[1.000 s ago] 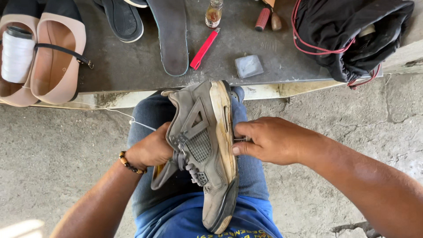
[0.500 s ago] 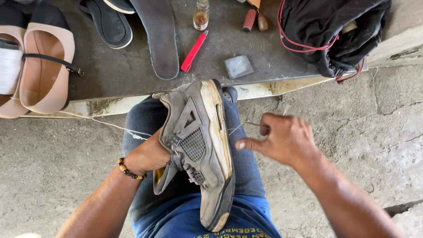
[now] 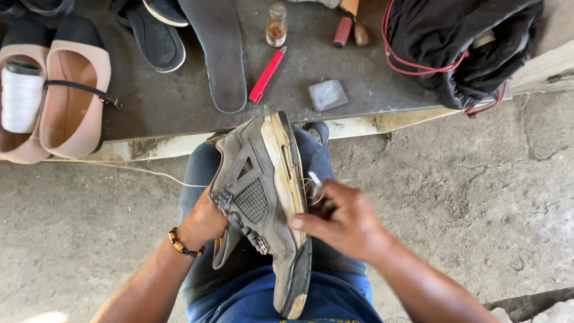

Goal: The person stitches a gray sneaker by hand using a needle and white thread, repeatedly pulling the thread through the sole and upper. They briefly use a red utility knife to cut the thread, then resume stitching along the shoe's edge.

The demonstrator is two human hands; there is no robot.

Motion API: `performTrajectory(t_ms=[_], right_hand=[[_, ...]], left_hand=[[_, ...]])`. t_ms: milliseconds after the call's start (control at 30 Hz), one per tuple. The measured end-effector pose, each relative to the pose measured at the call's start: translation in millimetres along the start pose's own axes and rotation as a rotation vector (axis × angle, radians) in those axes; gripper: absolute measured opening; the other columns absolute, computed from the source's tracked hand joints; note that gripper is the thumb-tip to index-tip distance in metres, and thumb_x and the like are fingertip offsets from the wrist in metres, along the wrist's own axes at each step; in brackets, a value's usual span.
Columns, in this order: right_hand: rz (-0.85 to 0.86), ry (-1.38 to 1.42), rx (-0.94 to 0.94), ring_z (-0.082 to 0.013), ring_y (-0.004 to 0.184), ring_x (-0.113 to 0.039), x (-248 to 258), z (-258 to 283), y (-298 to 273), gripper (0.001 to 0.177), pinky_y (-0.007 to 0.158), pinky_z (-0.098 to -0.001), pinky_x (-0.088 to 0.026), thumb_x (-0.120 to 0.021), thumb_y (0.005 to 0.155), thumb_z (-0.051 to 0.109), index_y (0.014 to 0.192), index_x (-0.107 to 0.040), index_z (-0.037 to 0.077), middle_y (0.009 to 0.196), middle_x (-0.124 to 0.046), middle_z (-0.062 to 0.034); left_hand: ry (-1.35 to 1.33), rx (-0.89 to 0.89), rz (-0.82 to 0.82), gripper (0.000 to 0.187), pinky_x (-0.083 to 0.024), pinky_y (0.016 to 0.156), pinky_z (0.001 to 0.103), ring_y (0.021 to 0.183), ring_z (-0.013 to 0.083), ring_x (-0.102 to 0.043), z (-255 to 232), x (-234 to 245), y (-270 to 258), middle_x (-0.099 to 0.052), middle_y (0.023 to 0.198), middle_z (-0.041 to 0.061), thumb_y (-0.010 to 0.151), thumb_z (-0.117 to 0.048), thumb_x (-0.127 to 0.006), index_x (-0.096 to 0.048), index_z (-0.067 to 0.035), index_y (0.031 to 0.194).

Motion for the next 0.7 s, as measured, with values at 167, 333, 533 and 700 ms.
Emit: performTrajectory(t_ms=[167, 333, 533, 700], right_hand=[[-0.073, 0.201, -0.066, -0.0166, 0.052, -0.065, -40.3, -37.4, -1.9, 0.043, 0.048, -0.0284, -0.053, -0.108, 0.083, 0.025, 0.090, -0.073, 0.000, 0.058, -0.067, -0.0119], [0.010, 0.072, -0.038, -0.0190, 0.053, -0.064, -20.9, -13.4, -2.9, 0.033, 0.048, -0.0337, -0.054, -0.098, 0.093, 0.026, 0.092, -0.077, 0.000, 0.060, -0.069, -0.0142], [0.097, -0.361, 0.018, -0.0323, 0.068, -0.076, 24.0, 32.7, 20.5, 0.014, 0.064, -0.0434, -0.064, -0.074, 0.107, 0.014, 0.114, -0.084, 0.006, 0.083, -0.081, -0.0161], [0.154, -0.335, 0.016, -0.0310, 0.082, -0.088, 29.9, 50.0, 25.9, 0.021, 0.083, -0.0447, -0.071, -0.072, 0.105, 0.009, 0.116, -0.091, 0.006, 0.093, -0.088, -0.0152]], left_hand=[[0.329, 0.189, -0.275, 0.038, -0.061, 0.084, 0.063, 0.100, 0.0523, -0.077, 59.6, 69.7, -0.9, -0.079, 0.092, 0.022, 0.110, -0.047, -0.079, -0.084, -0.011, 0.098], [0.448, 0.241, -0.202, 0.043, -0.063, 0.089, 0.059, 0.104, 0.0456, -0.078, 119.1, 95.1, -2.6, -0.078, 0.099, 0.017, 0.110, -0.058, -0.079, -0.081, -0.017, 0.100], [0.326, 0.219, -0.003, 0.053, -0.061, 0.110, 0.064, 0.136, 0.0523, -0.071, 12.9, 89.7, -21.7, -0.068, 0.149, 0.023, 0.105, -0.039, -0.075, -0.073, -0.011, 0.150], [-0.010, -0.156, -0.107, 0.026, -0.072, 0.088, 0.054, 0.122, 0.0459, -0.079, -5.6, 67.6, -23.7, -0.075, 0.125, 0.025, 0.106, -0.006, -0.080, -0.079, 0.003, 0.131]])
Point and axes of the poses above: each hand's wrist, its own y-axis towards the middle knuckle, its own x-axis out of the back of the hand, z = x × y, the point moved 3 cm from there along y, towards the middle knuckle
